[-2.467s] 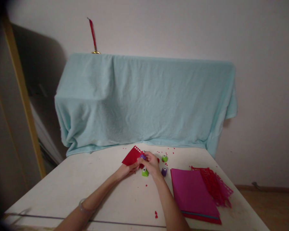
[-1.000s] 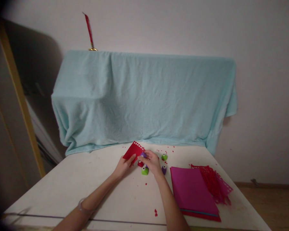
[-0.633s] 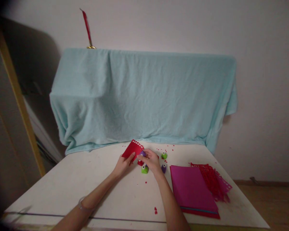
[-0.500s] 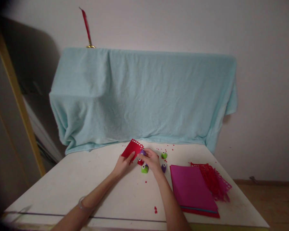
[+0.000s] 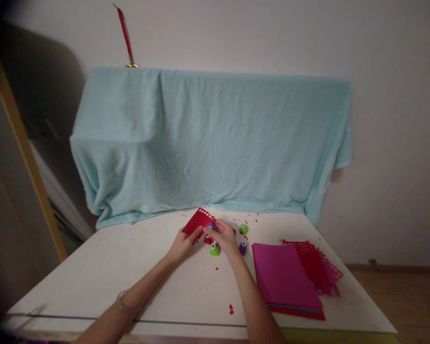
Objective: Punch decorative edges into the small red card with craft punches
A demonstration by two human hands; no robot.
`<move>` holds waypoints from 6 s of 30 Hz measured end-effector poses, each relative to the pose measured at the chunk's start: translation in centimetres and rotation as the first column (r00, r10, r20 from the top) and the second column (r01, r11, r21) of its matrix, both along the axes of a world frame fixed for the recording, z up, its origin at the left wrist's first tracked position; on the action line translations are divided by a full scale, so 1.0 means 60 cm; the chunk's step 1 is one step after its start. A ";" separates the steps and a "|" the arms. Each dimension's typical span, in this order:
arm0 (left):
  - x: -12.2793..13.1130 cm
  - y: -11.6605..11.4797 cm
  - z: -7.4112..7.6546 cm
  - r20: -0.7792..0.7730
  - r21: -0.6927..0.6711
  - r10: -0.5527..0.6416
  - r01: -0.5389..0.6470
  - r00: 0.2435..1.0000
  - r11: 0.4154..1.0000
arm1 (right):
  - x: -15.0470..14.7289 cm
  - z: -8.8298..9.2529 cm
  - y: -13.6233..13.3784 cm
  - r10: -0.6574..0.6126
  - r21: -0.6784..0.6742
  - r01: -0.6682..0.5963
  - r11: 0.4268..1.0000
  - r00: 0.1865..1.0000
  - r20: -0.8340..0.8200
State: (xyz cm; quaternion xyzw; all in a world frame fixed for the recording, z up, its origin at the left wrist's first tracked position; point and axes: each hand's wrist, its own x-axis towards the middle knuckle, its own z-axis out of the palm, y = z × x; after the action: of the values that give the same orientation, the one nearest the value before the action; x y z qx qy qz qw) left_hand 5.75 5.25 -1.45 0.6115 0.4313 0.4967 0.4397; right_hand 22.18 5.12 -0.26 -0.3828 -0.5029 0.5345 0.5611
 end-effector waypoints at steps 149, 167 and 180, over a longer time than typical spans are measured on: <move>-0.004 -0.005 0.012 -0.037 -0.003 0.059 -0.059 0.998 0.998 | 0.006 0.002 -0.006 0.042 -0.019 -0.046 0.999 0.985 -0.165; -0.004 0.006 -0.010 0.005 0.036 0.066 -0.066 0.998 0.997 | 0.008 -0.003 0.000 0.046 -0.005 -0.048 0.999 0.984 -0.170; -0.006 0.002 -0.002 -0.028 0.041 0.052 -0.051 0.998 0.998 | 0.011 0.012 -0.005 0.003 -0.031 -0.011 0.999 0.964 -0.266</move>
State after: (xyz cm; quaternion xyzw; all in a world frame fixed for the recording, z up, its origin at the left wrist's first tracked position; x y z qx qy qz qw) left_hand 5.42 5.37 -1.55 0.6162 0.4431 0.5074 0.4080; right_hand 22.81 4.83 0.48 -0.3147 -0.4157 0.5911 0.6154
